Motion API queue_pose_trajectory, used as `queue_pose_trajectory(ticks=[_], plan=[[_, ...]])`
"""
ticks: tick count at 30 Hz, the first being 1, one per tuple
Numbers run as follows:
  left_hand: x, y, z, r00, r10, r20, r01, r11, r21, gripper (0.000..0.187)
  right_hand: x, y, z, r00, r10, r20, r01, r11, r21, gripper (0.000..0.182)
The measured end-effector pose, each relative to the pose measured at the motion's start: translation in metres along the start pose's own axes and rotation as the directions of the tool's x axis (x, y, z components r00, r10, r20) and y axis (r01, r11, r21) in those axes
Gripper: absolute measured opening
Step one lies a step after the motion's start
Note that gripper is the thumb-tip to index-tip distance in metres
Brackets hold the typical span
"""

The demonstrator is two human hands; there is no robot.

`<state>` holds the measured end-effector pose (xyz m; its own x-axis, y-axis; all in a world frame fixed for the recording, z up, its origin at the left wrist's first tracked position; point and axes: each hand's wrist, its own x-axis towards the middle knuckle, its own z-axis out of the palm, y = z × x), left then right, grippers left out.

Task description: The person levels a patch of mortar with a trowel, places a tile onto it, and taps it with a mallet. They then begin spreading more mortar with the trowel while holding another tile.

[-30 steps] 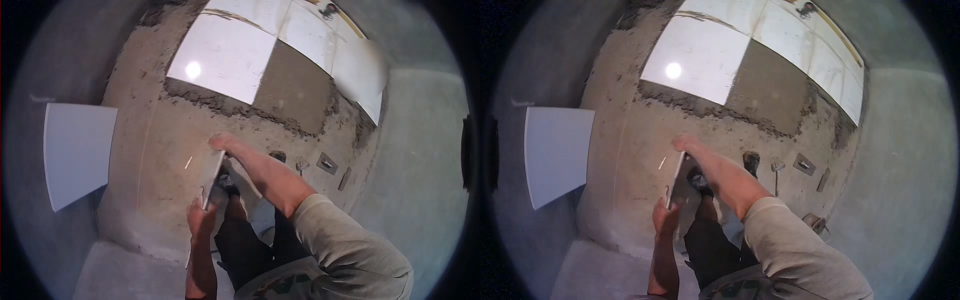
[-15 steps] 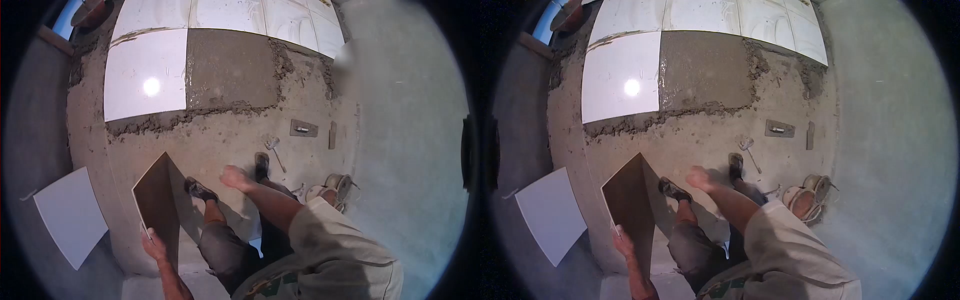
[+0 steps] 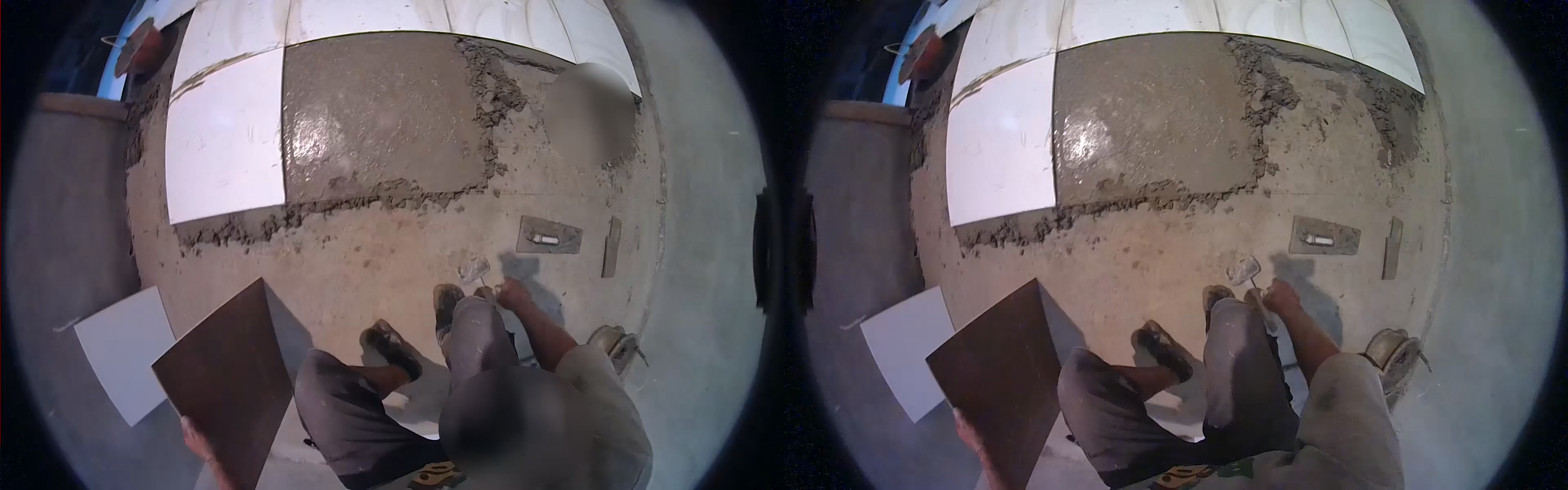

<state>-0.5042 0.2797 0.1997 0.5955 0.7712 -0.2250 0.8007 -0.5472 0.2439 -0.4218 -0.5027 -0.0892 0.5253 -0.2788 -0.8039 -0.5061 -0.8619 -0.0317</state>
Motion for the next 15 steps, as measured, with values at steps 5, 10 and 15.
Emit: queue_pose_trajectory(ticks=[5, 10, 15], plan=[[0.033, -0.031, 0.025, 0.979, 0.063, -0.196, -0.066, 0.998, -0.007, 0.06, 0.056, 0.044, 0.094, 0.996, 0.085, -0.039, -0.048, 0.824, 0.565, 0.042], [0.005, 0.041, 0.03, 0.863, 0.041, -0.504, 0.127, 0.947, 0.295, 0.041, 0.045, 0.055, 0.097, 0.984, 0.059, -0.166, 0.009, 0.925, 0.379, 0.04], [-0.034, 0.096, 0.025, 0.862, 0.07, -0.502, 0.207, 0.855, 0.475, 0.065, 0.032, 0.079, 0.116, 0.969, 0.151, -0.194, -0.131, 0.985, 0.114, 0.035]])
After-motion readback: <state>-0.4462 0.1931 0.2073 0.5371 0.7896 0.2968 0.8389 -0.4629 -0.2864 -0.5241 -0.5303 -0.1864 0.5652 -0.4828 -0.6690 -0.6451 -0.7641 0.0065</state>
